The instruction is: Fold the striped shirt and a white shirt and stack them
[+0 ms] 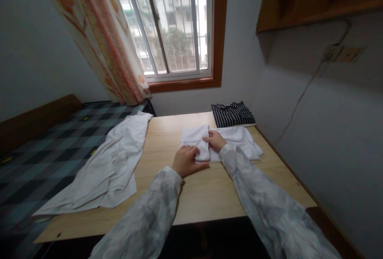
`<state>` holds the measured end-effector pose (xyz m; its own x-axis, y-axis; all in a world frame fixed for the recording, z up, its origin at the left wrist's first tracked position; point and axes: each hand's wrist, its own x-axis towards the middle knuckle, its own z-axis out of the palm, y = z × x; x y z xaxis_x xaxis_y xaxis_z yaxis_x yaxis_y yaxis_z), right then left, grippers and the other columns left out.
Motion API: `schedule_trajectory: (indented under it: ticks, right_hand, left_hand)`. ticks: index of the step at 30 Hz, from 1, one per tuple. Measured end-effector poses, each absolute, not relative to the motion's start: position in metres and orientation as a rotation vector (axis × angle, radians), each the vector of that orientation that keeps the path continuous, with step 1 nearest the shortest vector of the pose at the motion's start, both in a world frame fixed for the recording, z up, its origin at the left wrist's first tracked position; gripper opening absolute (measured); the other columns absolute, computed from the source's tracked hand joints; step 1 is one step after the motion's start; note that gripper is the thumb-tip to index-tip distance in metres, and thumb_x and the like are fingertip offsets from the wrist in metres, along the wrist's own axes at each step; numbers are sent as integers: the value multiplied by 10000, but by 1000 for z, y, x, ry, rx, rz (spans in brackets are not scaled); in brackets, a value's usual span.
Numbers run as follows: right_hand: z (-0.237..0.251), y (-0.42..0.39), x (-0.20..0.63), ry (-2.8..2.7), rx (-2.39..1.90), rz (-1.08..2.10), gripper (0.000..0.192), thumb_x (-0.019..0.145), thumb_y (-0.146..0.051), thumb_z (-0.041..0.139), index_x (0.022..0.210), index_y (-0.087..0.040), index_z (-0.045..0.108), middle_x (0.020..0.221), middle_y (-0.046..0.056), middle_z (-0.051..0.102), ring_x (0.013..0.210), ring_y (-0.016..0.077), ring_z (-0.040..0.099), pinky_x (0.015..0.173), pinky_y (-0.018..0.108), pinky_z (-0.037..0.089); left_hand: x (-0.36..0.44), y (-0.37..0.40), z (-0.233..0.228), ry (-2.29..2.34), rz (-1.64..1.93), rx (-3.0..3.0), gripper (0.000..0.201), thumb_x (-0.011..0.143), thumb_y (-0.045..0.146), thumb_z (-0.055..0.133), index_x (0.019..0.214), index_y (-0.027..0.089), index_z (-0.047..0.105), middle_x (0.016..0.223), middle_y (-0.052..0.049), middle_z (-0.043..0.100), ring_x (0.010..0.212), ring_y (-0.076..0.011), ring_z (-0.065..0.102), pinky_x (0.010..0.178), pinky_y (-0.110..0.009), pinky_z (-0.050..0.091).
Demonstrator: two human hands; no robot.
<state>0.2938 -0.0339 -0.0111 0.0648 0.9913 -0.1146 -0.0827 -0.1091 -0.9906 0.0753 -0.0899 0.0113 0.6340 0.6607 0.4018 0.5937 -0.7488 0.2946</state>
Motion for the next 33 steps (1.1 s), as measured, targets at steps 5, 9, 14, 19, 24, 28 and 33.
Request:
schedule_trajectory:
  ticks: [5,9,14,19,24,28,33]
  right_hand:
    - [-13,-33,302,-990,-1197,1167,351,731,-215,874,1010,-196,660,913,34,800,833,199,767,749,293,631]
    - [-13,-34,310,-1059,-1380,1045,336,783,-257,849,1042,-212,640,842,-9,746,706,171,713,644,269,602]
    - [-16,-39,311,-1138,-1545,961,389,791,-310,882,1069,-226,624,861,-1,724,665,163,669,558,247,552]
    - [-16,-40,306,-1163,-1483,1039,488,677,-150,896,1054,-223,596,968,45,758,832,209,724,706,297,598]
    - [-16,-37,303,-1173,-1354,954,591,725,-154,778,1276,-235,581,1033,16,716,853,193,726,779,298,594]
    - [-21,-40,307,-1296,-1424,729,680,806,-209,696,1463,-264,529,1104,17,670,789,172,684,786,306,578]
    - [-26,-52,315,-1451,-1585,461,705,791,-134,640,1486,-199,537,1110,68,671,988,239,677,990,373,562]
  left_hand:
    - [53,-84,7,1276,1105,2378,289,1089,482,573,949,252,677,864,-48,706,845,-231,670,852,-380,499]
    - [42,-70,-2,1656,1298,2051,252,1037,482,632,1020,232,656,994,-78,725,883,-242,683,801,-369,507]
    - [43,-70,-4,1718,1048,2125,489,860,627,841,1066,219,666,909,-61,755,833,-254,717,775,-357,481]
    - [44,-70,-3,1695,963,2143,572,795,644,898,1118,224,683,898,-63,785,832,-274,748,763,-347,469]
    - [39,-67,-8,1594,1001,1941,352,911,484,806,1138,233,711,823,-14,771,796,-235,737,735,-320,474]
    - [43,-68,-4,1610,1014,1893,420,868,538,842,1138,241,718,824,-10,773,807,-238,735,750,-326,479]
    - [58,-61,14,1837,808,1893,488,1067,663,515,957,242,737,906,-91,811,894,-290,753,805,-380,463]
